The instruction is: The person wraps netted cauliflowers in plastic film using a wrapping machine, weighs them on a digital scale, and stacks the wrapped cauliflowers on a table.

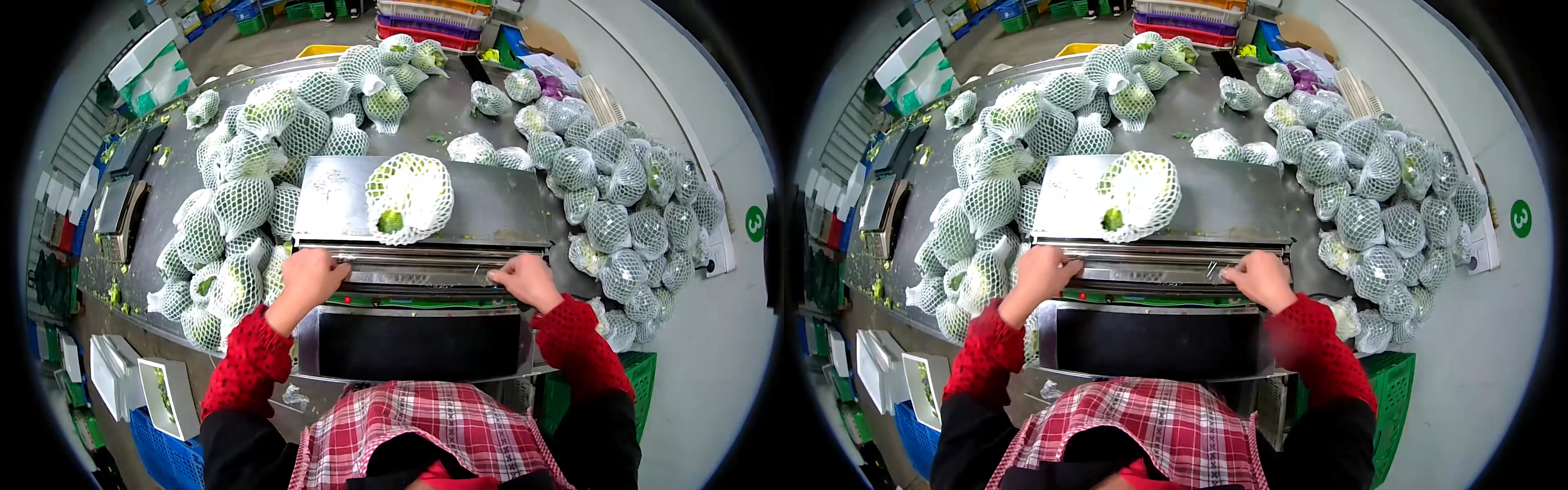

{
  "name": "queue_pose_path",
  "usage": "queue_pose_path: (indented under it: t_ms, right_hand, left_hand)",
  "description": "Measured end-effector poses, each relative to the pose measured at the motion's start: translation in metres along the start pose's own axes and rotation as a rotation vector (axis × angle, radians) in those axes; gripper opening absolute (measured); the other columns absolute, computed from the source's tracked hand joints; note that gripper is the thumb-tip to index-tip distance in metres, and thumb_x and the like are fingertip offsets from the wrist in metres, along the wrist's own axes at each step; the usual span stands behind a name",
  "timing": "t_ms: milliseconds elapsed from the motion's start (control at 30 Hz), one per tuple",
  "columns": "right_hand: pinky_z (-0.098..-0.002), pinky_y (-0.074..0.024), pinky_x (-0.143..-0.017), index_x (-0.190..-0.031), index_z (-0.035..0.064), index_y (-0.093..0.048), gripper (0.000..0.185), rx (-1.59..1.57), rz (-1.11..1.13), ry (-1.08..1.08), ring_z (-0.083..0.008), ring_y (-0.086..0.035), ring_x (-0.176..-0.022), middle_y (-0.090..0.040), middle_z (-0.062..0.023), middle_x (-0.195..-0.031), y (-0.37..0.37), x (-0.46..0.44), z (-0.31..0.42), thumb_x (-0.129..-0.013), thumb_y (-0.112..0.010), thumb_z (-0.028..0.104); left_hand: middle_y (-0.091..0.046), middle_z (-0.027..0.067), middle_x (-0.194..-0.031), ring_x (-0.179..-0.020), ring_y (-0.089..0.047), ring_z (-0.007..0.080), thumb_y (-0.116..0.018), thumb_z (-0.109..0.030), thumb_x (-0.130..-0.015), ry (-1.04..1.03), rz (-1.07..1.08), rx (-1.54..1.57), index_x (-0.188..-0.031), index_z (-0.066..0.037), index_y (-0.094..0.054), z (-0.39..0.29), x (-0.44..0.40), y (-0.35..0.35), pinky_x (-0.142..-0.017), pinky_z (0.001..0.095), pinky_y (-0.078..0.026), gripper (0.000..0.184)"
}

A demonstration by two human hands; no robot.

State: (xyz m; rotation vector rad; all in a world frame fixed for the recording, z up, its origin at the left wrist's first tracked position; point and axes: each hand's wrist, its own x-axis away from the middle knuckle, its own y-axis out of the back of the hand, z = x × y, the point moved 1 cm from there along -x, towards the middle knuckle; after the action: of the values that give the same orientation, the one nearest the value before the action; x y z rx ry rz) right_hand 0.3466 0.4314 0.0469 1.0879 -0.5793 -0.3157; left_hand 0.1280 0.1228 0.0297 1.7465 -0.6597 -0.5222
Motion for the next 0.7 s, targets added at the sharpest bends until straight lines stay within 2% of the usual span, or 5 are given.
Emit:
queue_pose_path:
  t_ms: [100,167,333,467,700]
  right_hand:
    - [-0.0337,-0.0465,-0.054,-0.075,-0.0024,-0.063,0.033,-0.535,-0.011,0.040,-0.0225,-0.059,-0.055,-0.064,-0.0131,-0.064,-0.019,-0.006,-0.013,-0.085,-0.061,0.029]
    - [-0.0237,-0.0391,-0.045,-0.078,0.0022,-0.054,0.024,-0.970,0.219,-0.133,-0.0080,-0.049,-0.050,-0.059,-0.0041,-0.064,0.002,0.030,-0.004,-0.092,-0.050,0.021]
    - [-0.0257,-0.0411,-0.041,-0.071,0.0030,-0.048,0.026,-1.214,0.291,0.001,-0.0143,-0.055,-0.045,-0.062,-0.0143,-0.065,0.060,0.091,0.053,-0.092,-0.044,0.017]
    - [-0.0278,-0.0453,-0.043,-0.074,0.0025,-0.045,0.022,-1.287,0.110,0.187,-0.0186,-0.056,-0.048,-0.062,-0.0188,-0.071,0.080,0.044,0.089,-0.092,-0.043,0.015]
    - [-0.0282,-0.0433,-0.036,-0.075,0.0007,-0.043,0.025,-1.335,0.017,0.378,-0.0230,-0.058,-0.045,-0.060,-0.0209,-0.065,0.076,0.068,0.075,-0.094,-0.044,0.016]
  left_hand:
    - [-0.060,0.0121,-0.054,-0.050,-0.060,0.0249,-0.060,-0.023,-0.085,-0.082,-0.201,0.187,-0.064,-0.001,-0.061,0.006,0.005,-0.018,-0.049,0.0367,-0.045,0.031]
    - [-0.058,0.0122,-0.056,-0.050,-0.060,0.0217,-0.055,-0.018,-0.089,0.132,0.230,0.697,-0.067,0.001,-0.053,0.006,0.035,0.019,-0.048,0.0347,-0.045,0.028]
    - [-0.060,0.0116,-0.060,-0.049,-0.056,0.0165,-0.054,-0.016,-0.092,0.147,0.328,1.577,-0.075,-0.001,-0.052,-0.002,0.096,0.089,-0.049,0.0266,-0.045,0.023]
    - [-0.063,0.0153,-0.103,-0.078,-0.066,0.0235,-0.070,-0.024,-0.085,-0.197,-0.144,0.292,-0.101,0.000,-0.059,-0.027,0.036,0.069,-0.061,0.0325,-0.052,0.031]
    - [-0.060,0.0067,-0.074,-0.056,-0.060,0.0220,-0.070,0.001,-0.076,-0.330,-0.472,0.419,-0.086,-0.004,-0.061,-0.022,0.044,0.021,-0.049,0.0314,-0.046,0.015]
